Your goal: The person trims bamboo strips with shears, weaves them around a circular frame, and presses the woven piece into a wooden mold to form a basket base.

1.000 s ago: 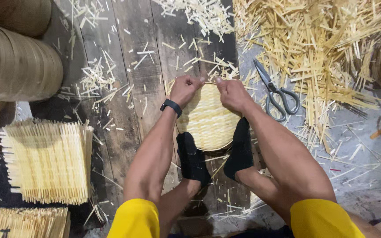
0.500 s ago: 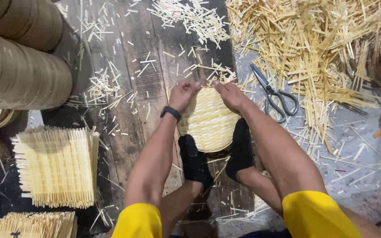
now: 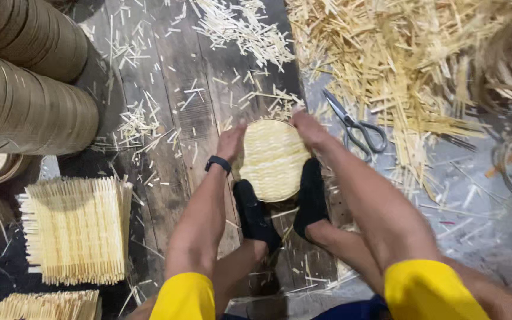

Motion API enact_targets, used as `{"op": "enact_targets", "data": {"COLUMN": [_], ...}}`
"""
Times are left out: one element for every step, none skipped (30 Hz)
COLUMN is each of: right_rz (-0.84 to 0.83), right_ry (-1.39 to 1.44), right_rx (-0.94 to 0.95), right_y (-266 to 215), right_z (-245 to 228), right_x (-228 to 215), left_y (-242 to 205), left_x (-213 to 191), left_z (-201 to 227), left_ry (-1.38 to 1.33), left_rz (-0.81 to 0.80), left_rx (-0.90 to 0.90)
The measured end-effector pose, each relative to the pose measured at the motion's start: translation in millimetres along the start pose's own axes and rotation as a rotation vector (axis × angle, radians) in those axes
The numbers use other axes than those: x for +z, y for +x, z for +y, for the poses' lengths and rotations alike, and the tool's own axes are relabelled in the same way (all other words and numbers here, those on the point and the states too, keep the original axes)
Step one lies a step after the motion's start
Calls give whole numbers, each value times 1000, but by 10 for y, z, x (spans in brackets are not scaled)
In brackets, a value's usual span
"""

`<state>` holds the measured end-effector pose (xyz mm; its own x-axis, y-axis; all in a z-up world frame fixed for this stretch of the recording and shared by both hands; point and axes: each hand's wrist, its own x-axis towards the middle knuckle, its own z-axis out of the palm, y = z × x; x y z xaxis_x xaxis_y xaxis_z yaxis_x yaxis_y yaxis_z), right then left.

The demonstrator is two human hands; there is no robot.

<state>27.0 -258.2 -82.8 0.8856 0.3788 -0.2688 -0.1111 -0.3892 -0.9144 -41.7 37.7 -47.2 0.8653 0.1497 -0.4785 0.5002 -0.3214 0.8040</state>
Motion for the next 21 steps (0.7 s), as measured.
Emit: {"op": "enact_targets", "data": {"right_rz": [25,29,-11,-100,-151,-240,-205,-168,-178,-193,-209,-219,-230,-200,-173,-81,10,90,170,255,256], "right_ry": [-60,-153,-520,-655,-702,-944,-1078,-1219,-1151,-1081,-1011,-993,-975,-870,-765,-740,-710,-714,-713,-704,-724], "right_rx": [-115,-233,99,-22,329,529,442,346,372,388,404,359,315,394,473,375,278,174,69,-29,5], "right_y": [-63,-169,-308,-520,-761,-1044,-1336,-1572,-1763,-1872,-1956,-1995,-1987,-1936,-1886,-1883,-1876,-1864,-1840,-1810,-1743], "right_z": [39,-82,-325,-651,-1029,-1378,-1642,-1829,-1890,-1842,-1700,-1464,-1173,-861,-547,-217,81,302,475,619,733], "right_x": [-203,-484,-908,-1326,-1725,-2014,-2164,-2303,-2348,-2338,-2330,-2254,-2124,-1946,-1788,-1635,-1480,-1330,-1182,-1106,-1089], "left_y": [-88,-226,-381,-575,-737,-849,-970,-1121,-1290,-1453,-1609,-1767,-1902,-2013,-2088,-2162,-2168,-2144,-2110,-2071,-2042], "left_x": [2,-16,-64,-116,-133,-113,-86,-38,15,44,98,139,211,260,287,315,276,199,137,108,86], "left_z": [92,221,385,551,736,929,1091,1205,1268,1289,1264,1179,1055,902,723,499,291,128,8,-59,-79], "left_ry": [14,9,3,6,16,22,28,97,166,242,274,314,468,624,723,826,894,954,1016,1067,1111], "left_rz": [-5,-6,-6,-10,58,119,181,215,251,295,175,63,-32,-129,-165,-205,-125,-44,37,56,73], "left_rx": [52,52,51,44,143,243,344,465,586,701,730,756,737,705,788,859,912,966,1018,837,654]}}
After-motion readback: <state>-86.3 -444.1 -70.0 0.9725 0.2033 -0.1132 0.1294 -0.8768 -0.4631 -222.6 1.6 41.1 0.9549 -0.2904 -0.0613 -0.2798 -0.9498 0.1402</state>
